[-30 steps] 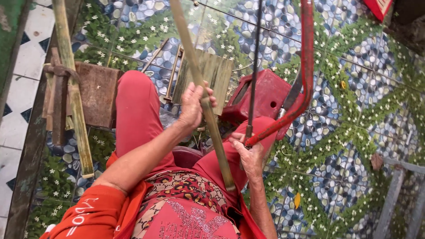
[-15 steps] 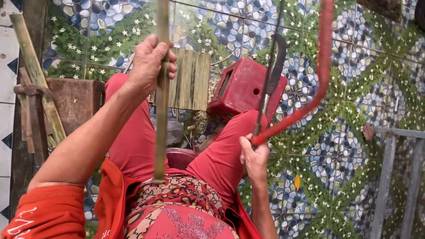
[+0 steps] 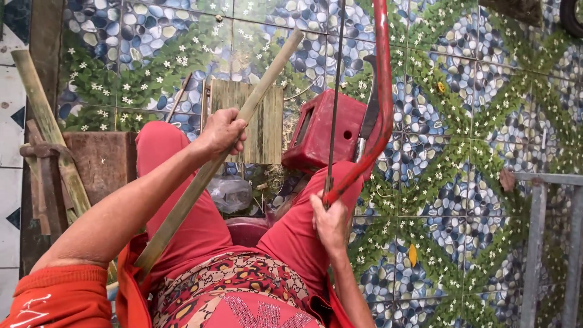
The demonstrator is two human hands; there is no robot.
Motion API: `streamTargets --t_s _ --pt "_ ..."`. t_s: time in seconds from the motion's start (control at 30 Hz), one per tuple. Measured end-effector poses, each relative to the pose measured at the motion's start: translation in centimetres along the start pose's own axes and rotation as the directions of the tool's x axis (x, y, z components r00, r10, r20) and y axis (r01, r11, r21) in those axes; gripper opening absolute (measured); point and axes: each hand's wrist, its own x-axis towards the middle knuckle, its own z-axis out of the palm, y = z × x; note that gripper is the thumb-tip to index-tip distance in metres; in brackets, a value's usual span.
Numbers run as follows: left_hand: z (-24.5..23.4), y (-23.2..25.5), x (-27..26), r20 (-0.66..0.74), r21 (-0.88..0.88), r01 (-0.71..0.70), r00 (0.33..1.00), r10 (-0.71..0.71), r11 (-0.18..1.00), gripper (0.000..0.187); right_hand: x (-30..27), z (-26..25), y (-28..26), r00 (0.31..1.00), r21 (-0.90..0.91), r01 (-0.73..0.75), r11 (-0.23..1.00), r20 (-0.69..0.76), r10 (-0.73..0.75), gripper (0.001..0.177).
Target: Sawing a bamboo pole into sections and trimming the pieces with a sickle.
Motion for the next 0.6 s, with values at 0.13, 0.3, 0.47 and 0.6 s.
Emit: streamTargets --t_s 0.13,0.3,0.47,0.6 --pt "-0.4 0.0 0.2 -0.028 0.059 0.041 0.999 -0.039 0.997 0.018 -1.5 -0.8 -2.0 0.998 -0.065 -0.061 0.996 -0.03 0.059 0.021" --pt "0.1 -0.2 0.0 0.011 0.072 0.043 0.999 -0.043 0.996 0.02 0.9 0.2 -0.1 1.0 0.049 0.01 0.999 -0.021 -0.009 0.017" --pt "-1.3 -0.3 1.7 0.006 0.039 0.013 1.0 -0.013 0.999 0.03 -1.2 -0.4 0.3 0.999 0.009 -0.035 0.999 -0.017 0.035 0.018" --pt "-3.2 4.8 2.4 -0.009 -0.024 0.073 0.997 -0.073 0.997 0.02 -3.7 -1.2 0.4 1.0 0.175 -0.002 0.985 0.019 -0.002 0.012"
